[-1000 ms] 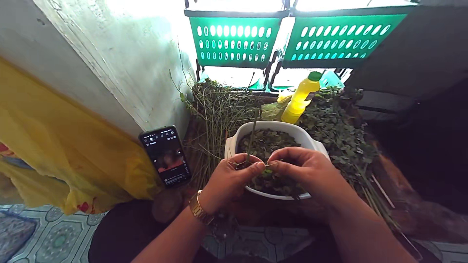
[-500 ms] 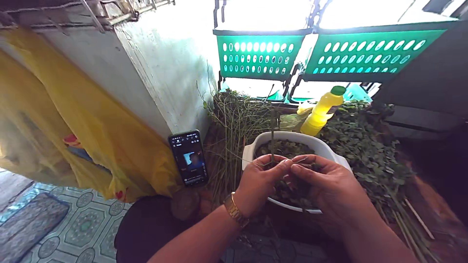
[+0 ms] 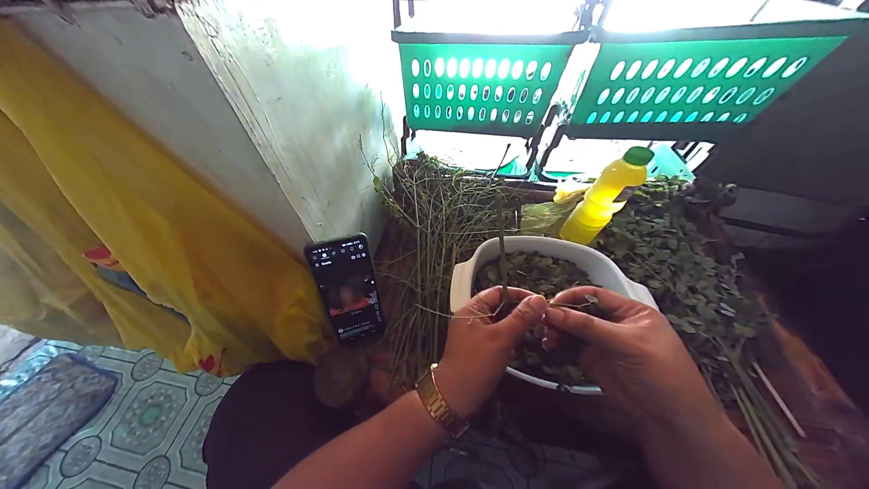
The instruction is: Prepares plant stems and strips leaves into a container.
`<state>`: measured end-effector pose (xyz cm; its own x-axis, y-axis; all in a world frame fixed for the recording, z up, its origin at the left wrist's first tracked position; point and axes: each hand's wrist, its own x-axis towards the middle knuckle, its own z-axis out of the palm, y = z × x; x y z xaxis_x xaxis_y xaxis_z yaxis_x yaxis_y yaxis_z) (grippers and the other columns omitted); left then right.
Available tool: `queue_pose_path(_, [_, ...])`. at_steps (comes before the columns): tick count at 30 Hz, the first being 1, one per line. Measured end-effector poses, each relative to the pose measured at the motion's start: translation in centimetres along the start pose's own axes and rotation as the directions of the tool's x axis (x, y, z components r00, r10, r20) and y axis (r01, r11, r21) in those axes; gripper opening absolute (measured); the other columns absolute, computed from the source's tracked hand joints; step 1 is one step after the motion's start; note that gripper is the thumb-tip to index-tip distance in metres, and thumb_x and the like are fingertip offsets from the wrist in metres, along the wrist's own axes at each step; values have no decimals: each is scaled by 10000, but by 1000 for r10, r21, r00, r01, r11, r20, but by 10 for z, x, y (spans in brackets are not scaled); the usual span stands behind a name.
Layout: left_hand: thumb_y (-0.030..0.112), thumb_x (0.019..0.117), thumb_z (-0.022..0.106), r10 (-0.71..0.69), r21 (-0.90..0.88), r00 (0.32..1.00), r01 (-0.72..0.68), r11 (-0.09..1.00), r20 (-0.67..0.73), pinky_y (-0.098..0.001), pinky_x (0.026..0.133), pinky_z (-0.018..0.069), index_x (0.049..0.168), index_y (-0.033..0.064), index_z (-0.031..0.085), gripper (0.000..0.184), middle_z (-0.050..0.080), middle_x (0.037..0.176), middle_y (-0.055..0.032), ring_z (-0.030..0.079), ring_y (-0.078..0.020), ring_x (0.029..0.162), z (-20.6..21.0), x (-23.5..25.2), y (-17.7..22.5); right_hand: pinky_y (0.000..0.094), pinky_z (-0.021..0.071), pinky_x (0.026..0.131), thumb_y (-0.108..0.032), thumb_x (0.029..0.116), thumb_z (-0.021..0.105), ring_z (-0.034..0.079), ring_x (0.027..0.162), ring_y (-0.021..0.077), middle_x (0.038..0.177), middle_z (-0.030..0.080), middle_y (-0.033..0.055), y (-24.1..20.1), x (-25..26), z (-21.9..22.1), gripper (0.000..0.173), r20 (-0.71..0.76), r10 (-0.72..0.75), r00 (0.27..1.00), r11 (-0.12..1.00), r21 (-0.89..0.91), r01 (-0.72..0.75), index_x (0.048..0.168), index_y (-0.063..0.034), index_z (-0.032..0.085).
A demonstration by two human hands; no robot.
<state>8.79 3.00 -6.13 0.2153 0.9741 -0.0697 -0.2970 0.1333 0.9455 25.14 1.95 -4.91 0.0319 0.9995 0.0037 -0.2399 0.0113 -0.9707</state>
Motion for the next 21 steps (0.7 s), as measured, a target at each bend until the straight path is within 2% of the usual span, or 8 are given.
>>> queue_pose_path(8, [228, 1012, 658, 20, -4, 999, -20, 1000, -35, -155, 410, 331, 1038, 127, 718, 121, 570, 713, 0, 401, -27, 469, -10, 2, 5, 269, 607, 616, 4, 824, 762, 681, 641, 149, 789, 723, 102, -7, 1, -7, 115, -36, -13, 999, 985, -170, 6, 932, -36, 755])
queue_pose_path(13, [295, 1016, 649, 30, -4, 993, -31, 1000, -113, -152, 362, 266, 1074, 179, 711, 144, 479, 625, 27, 318, -16, 409, -26, 7, 21, 273, 616, 628, 54, 812, 765, 689, 640, 148, 776, 723, 92, -16, 4, -16, 139, -97, -46, 994, 962, -274, 17, 924, -25, 742])
queue_pose_path(16, [280, 1012, 655, 24, -29, 993, -28, 999, -118, -150, 363, 262, 1077, 166, 716, 145, 448, 597, 29, 311, -14, 406, -28, 8, 23, 291, 623, 647, 15, 824, 791, 705, 664, 154, 777, 734, 69, -18, 6, -19, 135, -92, -92, 991, 911, -411, 47, 932, -53, 745])
queue_pose_path(19, [269, 1010, 657, 18, -37, 994, -23, 999, -110, -143, 370, 264, 1056, 151, 715, 139, 446, 593, 29, 320, -14, 413, -27, 8, 22, 318, 620, 649, -50, 835, 813, 708, 679, 170, 791, 743, 63, -17, 7, -22, 100, -29, -73, 997, 873, -486, 50, 915, -81, 761])
queue_pose_path(20, [270, 1011, 656, 15, -36, 994, -19, 999, -110, -142, 368, 260, 1047, 151, 715, 137, 445, 590, 29, 319, -12, 412, -26, 7, 22, 322, 623, 663, -75, 837, 822, 719, 706, 163, 821, 755, 51, -18, 7, -24, 120, -6, -54, 999, 848, -528, 43, 944, -99, 772])
queue_pose_path(21, [267, 1010, 658, 12, -37, 994, -16, 999, -110, -141, 367, 258, 1043, 149, 717, 137, 447, 591, 27, 319, -12, 412, -26, 7, 21, 326, 625, 696, -98, 842, 829, 728, 764, 149, 888, 769, 30, -21, 7, -26, 192, 20, -23, 1000, 809, -587, 30, 1026, -126, 781])
